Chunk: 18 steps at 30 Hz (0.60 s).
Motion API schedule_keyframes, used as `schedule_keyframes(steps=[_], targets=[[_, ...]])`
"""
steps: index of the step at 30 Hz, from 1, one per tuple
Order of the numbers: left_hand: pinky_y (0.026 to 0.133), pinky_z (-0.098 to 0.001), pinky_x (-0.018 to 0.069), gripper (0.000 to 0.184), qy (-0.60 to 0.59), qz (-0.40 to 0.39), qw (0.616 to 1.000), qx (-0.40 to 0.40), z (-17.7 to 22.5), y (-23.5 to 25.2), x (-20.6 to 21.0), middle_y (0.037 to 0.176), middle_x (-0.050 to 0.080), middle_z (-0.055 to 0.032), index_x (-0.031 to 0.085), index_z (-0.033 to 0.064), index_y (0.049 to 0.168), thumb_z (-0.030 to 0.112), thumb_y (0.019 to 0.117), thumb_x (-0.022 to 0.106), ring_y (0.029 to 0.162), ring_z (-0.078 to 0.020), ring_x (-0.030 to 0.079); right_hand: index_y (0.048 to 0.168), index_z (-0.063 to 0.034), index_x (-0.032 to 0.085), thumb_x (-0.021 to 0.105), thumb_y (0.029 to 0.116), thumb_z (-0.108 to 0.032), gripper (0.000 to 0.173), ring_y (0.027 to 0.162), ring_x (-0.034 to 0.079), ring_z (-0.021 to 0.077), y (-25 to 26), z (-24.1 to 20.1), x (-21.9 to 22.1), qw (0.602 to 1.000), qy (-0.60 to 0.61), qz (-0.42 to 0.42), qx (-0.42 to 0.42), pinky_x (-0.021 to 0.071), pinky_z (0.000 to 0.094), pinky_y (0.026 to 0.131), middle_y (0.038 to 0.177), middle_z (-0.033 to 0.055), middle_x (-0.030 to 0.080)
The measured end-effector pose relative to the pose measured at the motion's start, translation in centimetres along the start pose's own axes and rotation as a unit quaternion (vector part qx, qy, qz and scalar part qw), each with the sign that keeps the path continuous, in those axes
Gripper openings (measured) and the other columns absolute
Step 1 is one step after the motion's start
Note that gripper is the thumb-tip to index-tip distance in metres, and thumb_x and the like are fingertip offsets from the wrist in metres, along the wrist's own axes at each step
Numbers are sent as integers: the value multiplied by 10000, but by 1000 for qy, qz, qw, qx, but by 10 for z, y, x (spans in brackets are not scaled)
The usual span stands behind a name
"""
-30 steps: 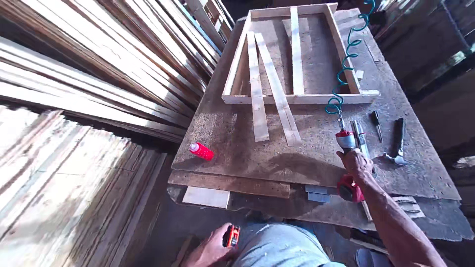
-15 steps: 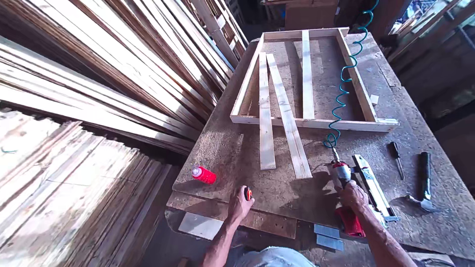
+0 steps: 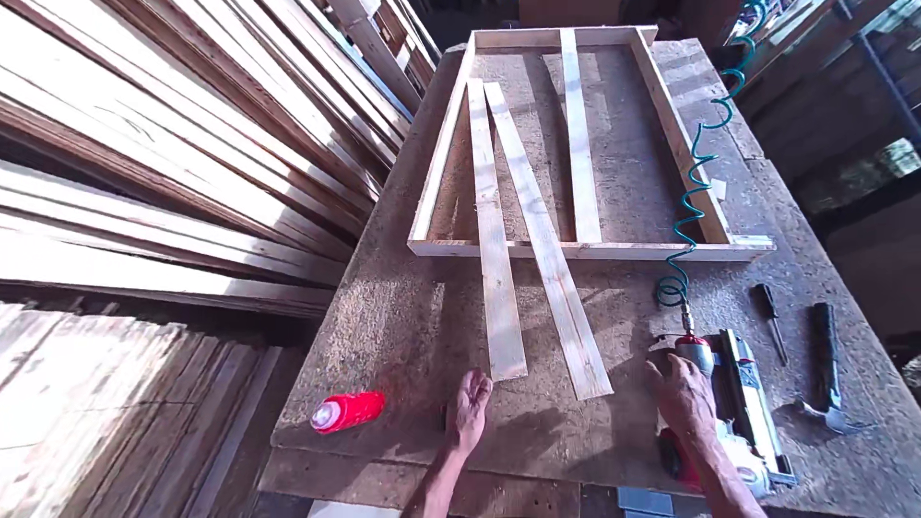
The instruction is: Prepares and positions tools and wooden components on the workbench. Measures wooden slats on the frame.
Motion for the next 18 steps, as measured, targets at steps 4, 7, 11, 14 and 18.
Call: schedule_keyframes(steps=[4, 7, 11, 14, 18], targets=[[761, -484, 649, 470, -341, -91, 922, -159, 20, 21, 55, 1133, 703, -265, 382, -3, 1452, 311, 1108, 448, 913, -365, 752, 1344, -67, 617, 458, 997, -654, 700, 1069, 697, 289, 10, -93, 67, 960, 184, -208, -47, 540, 552, 964, 1150, 152, 717], [598, -435, 646, 377, -333, -30, 930, -151, 29, 25, 45, 1054, 727, -257, 501, -42, 1340, 244, 1094, 508, 793, -353, 763, 1065, -35, 658, 622, 964, -547, 523, 810, 678, 270, 4, -122, 99, 930, 252, -266, 3, 561, 515, 786, 870, 131, 675], [489, -386, 606, 307, -327, 76, 936, -105, 48, 60, -37, 955, 729, -208, 544, -30, 1273, 198, 1068, 542, 648, -281, 729, 1064, -63, 690, 680, 939, -454, 410, 754, 716, 211, -30, -147, 115, 903, 359, -235, 23, 608, 452, 740, 823, 75, 718], [410, -307, 533, 281, -358, 191, 907, -112, 56, 116, -104, 843, 697, -134, 604, 17, 1168, 269, 1043, 607, 510, -181, 637, 1026, -67, 715, 705, 945, -374, 318, 723, 739, 209, -22, -186, 128, 874, 430, -222, 41, 631, 438, 695, 810, 76, 747], [589, -231, 578, 221, -525, 260, 808, -55, 64, 188, -146, 854, 656, -55, 561, 55, 1129, 261, 1050, 586, 654, -100, 657, 1077, -20, 696, 677, 984, -254, 252, 810, 729, 225, 48, -281, 127, 842, 494, -216, 15, 615, 444, 760, 894, 120, 738]])
Point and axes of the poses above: each hand's wrist, its own y-axis towards the middle knuckle, its own x-axis out of the palm, z = x × y, the point moved 8 cm from there along y, towards the middle knuckle
